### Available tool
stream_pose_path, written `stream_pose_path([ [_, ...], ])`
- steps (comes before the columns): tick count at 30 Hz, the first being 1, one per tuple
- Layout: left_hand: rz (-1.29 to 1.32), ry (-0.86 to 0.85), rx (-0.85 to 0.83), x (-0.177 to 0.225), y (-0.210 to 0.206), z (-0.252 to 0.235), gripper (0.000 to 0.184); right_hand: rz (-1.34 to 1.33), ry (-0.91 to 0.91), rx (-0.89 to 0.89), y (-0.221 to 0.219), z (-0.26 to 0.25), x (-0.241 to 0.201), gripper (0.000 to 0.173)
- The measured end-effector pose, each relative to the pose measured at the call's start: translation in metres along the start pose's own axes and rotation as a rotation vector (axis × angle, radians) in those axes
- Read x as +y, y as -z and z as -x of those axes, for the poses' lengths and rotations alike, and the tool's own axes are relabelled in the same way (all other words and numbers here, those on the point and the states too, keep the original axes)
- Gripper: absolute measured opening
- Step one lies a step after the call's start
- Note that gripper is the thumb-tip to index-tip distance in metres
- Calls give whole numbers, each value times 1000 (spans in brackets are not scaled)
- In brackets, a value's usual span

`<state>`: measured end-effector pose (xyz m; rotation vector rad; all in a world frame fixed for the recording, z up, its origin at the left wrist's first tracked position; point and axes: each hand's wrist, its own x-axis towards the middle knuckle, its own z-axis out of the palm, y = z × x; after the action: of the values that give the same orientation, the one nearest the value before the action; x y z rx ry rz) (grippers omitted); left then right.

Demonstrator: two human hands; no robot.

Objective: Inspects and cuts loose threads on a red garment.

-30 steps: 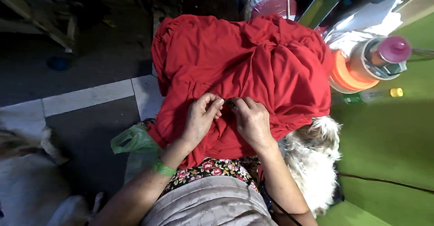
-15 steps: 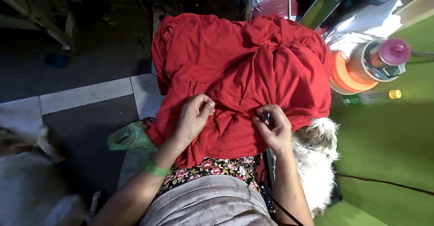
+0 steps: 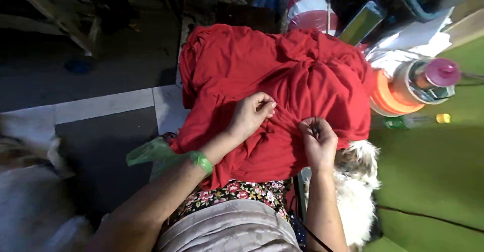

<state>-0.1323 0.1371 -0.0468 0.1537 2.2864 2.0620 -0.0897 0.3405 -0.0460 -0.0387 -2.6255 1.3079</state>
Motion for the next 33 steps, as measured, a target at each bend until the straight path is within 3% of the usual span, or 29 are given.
stream_pose_path([
  [4, -29, 52, -35, -6, -7, -12, 15, -40, -88, 67, -8, -3, 6, 9],
  [8, -62, -92, 3, -10, -10, 0, 13, -60, -140, 39, -7, -5, 3, 6],
  [14, -340, -499, -6, -15, -22, 4, 11, -94, -175, 22, -6, -7, 0, 4],
  [20, -555, -642, -54, -34, -35, -1, 13, -91, -160, 11, -7, -6, 4, 5],
  [23, -635, -562, -92, -28, -34, 0, 15, -110, -128, 19, -8, -5, 6, 4],
  [28, -371, -198, -181, -14, -19, 2, 21, -170, -111, 68, -9, -1, 8, 6],
  [30, -234, -99, -176, -15, -16, 0, 23, -178, -2, 132, -14, 2, 13, 12],
  [33, -79, -18, -133, -17, -15, -4, 22, -103, 299, 207, -19, 4, 22, 14],
])
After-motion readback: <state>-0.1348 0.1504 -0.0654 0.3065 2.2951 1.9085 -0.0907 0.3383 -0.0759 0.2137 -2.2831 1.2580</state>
